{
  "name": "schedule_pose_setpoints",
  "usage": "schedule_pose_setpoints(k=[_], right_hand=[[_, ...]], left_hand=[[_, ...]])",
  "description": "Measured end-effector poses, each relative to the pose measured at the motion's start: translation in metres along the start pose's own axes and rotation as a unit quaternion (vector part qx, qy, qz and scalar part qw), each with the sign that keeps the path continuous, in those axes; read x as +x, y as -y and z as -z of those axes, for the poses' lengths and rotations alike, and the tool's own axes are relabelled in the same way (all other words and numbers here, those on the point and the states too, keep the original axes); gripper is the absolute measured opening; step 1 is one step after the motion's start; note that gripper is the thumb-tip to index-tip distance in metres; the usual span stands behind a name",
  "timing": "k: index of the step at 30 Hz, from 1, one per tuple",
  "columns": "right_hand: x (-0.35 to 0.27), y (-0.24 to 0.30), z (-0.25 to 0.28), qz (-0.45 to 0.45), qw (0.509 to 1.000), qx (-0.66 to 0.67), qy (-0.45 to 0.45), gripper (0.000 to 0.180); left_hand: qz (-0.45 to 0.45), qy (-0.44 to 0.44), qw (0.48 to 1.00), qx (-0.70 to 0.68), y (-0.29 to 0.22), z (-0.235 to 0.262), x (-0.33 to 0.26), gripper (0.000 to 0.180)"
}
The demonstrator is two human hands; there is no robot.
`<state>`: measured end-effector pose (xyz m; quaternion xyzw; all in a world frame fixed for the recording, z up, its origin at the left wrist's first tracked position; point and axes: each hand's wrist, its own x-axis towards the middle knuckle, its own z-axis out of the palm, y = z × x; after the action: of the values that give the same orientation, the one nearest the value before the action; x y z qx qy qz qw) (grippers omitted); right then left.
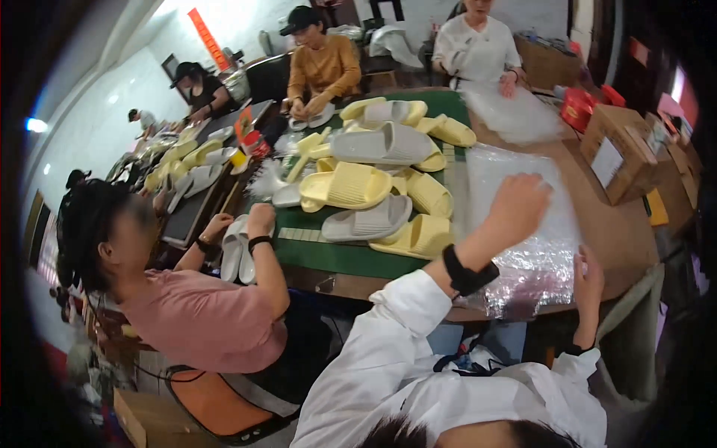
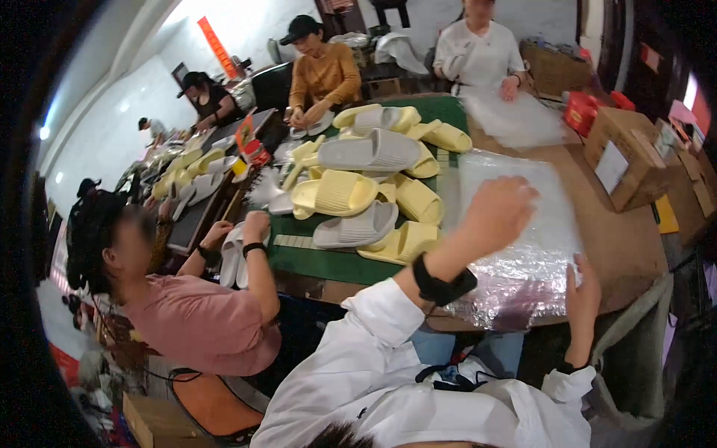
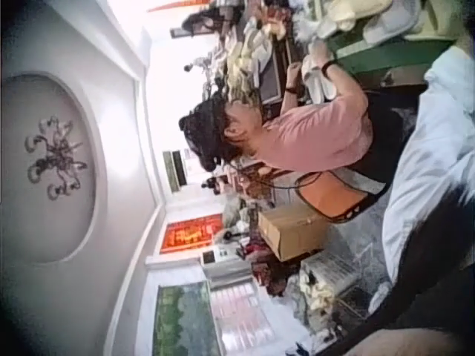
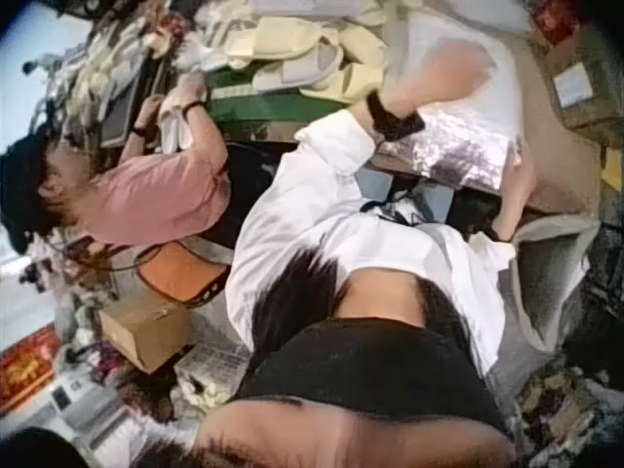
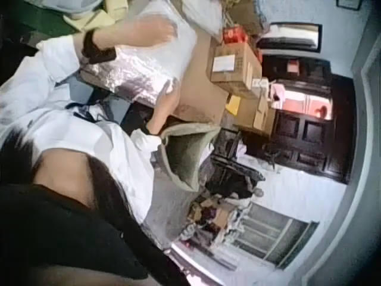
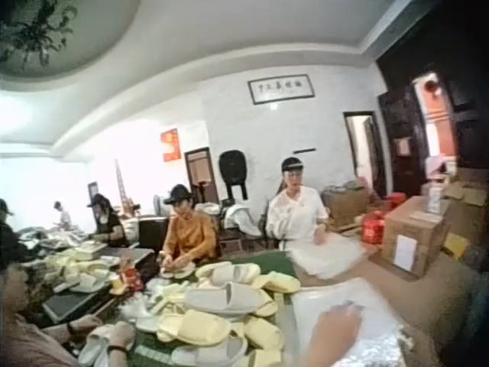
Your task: Packaging finished slippers into plastic bags.
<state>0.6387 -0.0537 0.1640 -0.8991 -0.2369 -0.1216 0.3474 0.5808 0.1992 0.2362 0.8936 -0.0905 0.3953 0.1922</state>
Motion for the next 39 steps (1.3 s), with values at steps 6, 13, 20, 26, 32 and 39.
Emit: schedule_pose_setpoints(k=[6, 13, 20, 26, 32, 39], right_hand=[[0.015, 0.072, -0.075, 0.160, 0.978, -0.019, 0.134, 0.031], [0.068, 0.126, -0.080, 0.172, 0.915, 0.044, 0.362, 0.033], [0.109, 0.188, -0.145, 0.209, 0.859, 0.162, 0.438, 0.035], [0.122, 0.240, -0.198, -0.044, 0.744, 0.341, 0.573, 0.045], [0.124, 0.294, -0.196, -0.235, 0.620, 0.619, 0.421, 0.050], [0.141, 0.250, -0.131, -0.048, 0.687, 0.704, 0.173, 0.057]], left_hand=[[0.340, -0.050, 0.893, 0.292, 0.149, 0.120, -0.052, 0.037], [0.530, -0.066, 0.772, 0.346, 0.261, 0.176, -0.109, 0.067], [0.491, -0.168, 0.852, 0.065, 0.312, 0.188, -0.127, 0.045], [0.508, -0.255, 0.800, -0.195, 0.238, 0.191, -0.084, 0.053], [0.332, -0.268, 0.872, -0.238, 0.166, 0.145, -0.064, 0.049], [0.189, -0.223, 0.926, -0.241, 0.067, 0.067, -0.071, 0.049]])
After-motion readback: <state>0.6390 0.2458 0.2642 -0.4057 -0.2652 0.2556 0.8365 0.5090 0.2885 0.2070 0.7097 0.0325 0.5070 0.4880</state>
